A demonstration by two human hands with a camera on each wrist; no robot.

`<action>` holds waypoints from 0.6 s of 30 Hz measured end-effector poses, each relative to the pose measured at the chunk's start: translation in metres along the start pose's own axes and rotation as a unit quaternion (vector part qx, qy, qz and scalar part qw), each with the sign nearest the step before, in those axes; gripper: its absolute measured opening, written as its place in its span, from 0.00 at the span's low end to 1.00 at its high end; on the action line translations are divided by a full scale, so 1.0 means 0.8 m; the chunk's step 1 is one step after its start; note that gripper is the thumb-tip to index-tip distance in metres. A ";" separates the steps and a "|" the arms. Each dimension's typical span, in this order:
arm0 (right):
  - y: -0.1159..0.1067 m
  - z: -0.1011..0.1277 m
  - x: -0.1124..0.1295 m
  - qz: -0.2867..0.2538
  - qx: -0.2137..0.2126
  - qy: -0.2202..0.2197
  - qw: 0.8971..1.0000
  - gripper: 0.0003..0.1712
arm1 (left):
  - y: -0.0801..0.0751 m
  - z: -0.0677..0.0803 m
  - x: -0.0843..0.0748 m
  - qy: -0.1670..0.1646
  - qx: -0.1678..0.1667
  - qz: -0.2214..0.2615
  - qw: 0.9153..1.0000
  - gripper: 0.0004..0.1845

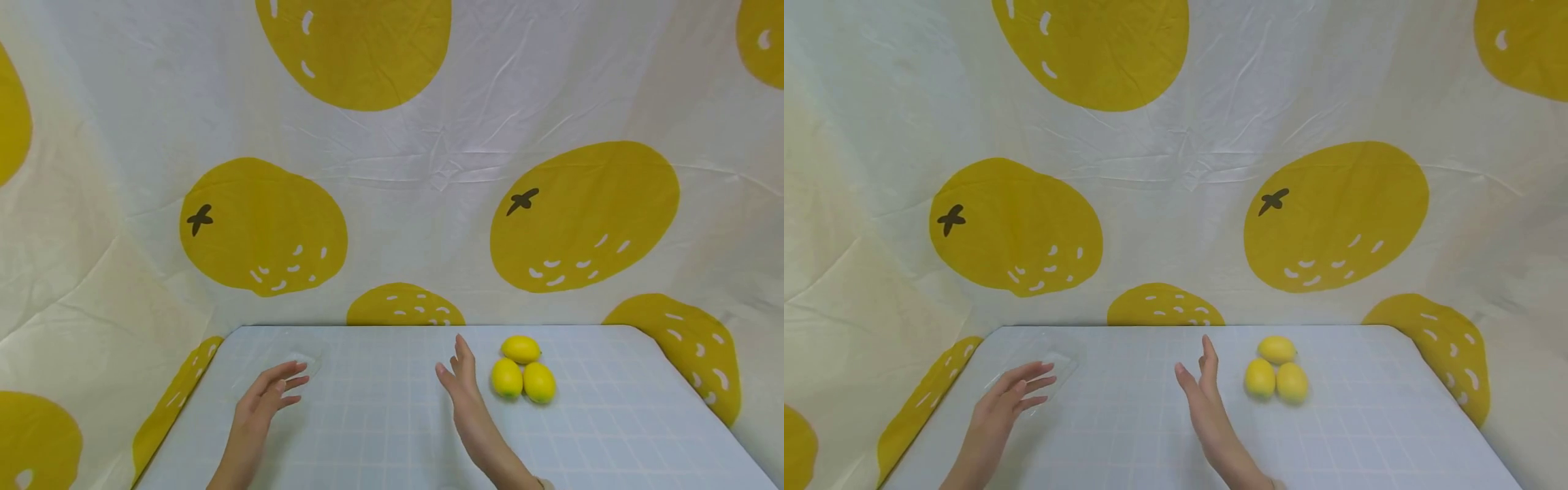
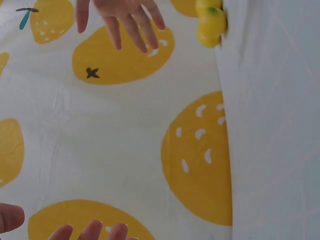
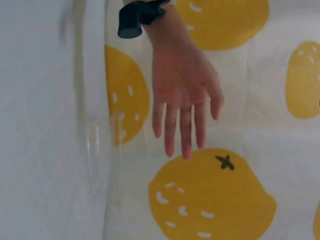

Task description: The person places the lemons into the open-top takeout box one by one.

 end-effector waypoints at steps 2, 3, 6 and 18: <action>0.007 -0.003 0.002 -0.031 -0.005 -0.016 0.999 0.45 | -0.011 -0.001 -0.003 0.000 -0.004 0.026 1.000 0.20; 0.011 -0.005 0.003 -0.042 -0.009 -0.022 0.999 0.45 | -0.016 -0.001 -0.004 0.001 -0.003 0.040 0.999 0.21; 0.023 -0.010 0.001 -0.072 -0.022 -0.030 0.997 0.44 | -0.033 -0.003 -0.004 0.007 -0.005 0.081 0.997 0.22; 0.096 -0.034 -0.029 -0.147 -0.066 -0.035 0.986 0.43 | -0.100 -0.012 0.016 0.064 -0.035 0.231 0.970 0.23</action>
Point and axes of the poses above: each hand's wrist, its own z-axis away from the middle knuckle, its own y-axis out of the palm, x = y × z, the point moved 6 cm from there along -z, towards the middle knuckle, and after that the axes turned 3 degrees about x, right-handed, at the moved point
